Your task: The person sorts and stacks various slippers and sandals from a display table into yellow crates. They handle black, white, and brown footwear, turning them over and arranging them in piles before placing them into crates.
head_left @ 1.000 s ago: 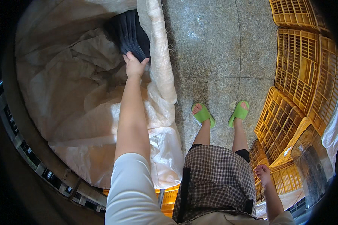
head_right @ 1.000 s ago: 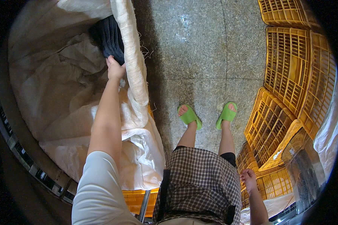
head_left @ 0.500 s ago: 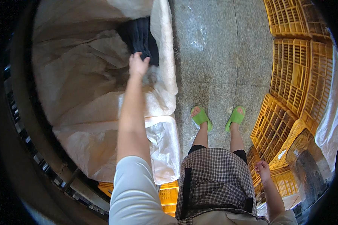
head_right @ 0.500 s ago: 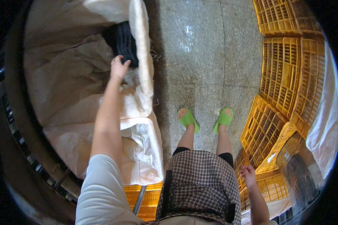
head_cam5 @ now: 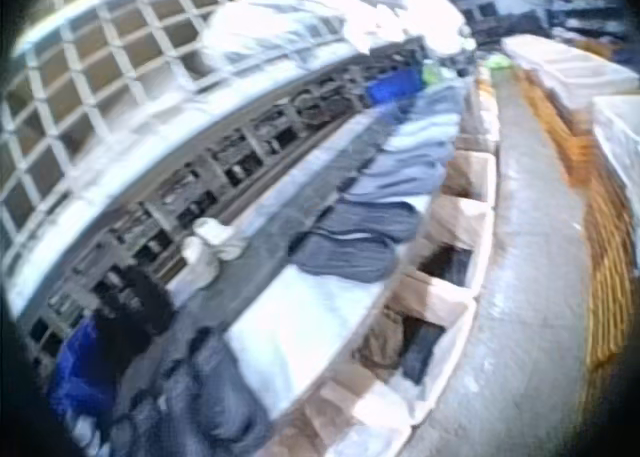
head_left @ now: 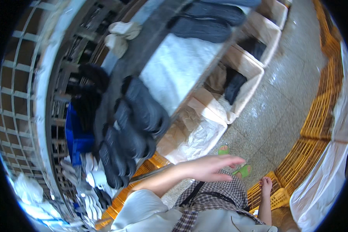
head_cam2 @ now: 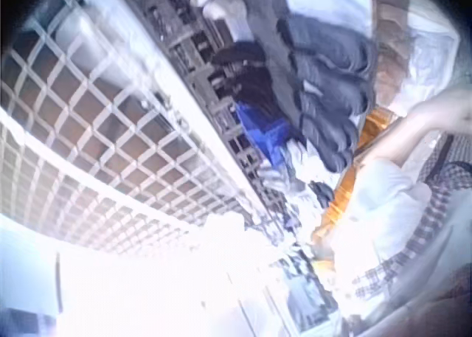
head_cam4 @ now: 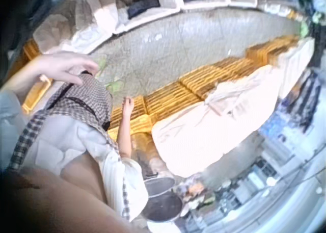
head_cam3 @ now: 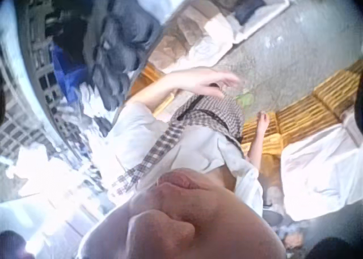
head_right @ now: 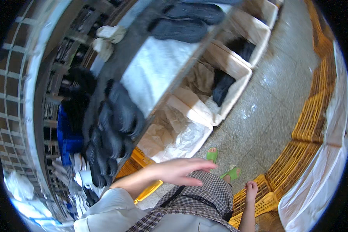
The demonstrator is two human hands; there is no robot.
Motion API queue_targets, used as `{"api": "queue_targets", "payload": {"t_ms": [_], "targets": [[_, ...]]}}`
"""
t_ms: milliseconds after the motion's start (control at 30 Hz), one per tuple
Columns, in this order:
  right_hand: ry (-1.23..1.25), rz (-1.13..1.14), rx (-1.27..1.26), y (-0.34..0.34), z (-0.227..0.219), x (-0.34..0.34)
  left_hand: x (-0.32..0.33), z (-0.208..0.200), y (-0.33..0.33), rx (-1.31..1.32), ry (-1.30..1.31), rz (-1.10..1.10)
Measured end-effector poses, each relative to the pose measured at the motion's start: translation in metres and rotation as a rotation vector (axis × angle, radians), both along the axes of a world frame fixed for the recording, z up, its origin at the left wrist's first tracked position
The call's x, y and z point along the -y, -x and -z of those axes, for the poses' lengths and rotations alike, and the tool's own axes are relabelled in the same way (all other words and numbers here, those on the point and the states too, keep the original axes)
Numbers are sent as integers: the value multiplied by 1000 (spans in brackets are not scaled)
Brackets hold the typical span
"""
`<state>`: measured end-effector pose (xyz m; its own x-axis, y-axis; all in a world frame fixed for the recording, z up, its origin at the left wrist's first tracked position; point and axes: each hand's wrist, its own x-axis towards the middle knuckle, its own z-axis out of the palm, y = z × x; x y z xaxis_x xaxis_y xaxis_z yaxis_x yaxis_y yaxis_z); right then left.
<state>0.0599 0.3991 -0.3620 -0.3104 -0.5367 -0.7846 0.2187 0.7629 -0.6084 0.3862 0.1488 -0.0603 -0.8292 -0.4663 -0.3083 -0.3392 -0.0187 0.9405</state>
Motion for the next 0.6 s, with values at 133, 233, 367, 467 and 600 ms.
{"api": "queue_targets", "payload": {"t_ms": [133, 233, 367, 467, 600], "targets": [[-7, -137, -5, 9, -7, 17, -9, -108, -96, -178, 95, -736], [17, -163, 1, 15, -8, 27, 23, -136, -199, -297, 411, -1289], [-183, -327, -148, 7, -21, 36, 78, -107, -372, -341, 362, -1864], [-202, -451, -248, -9, -43, 40, 119, -65, -480, -686, -23, -1992], [-211, -596, -317, -31, -77, 51, 158, -27, -533, -750, -115, -2060]]}}
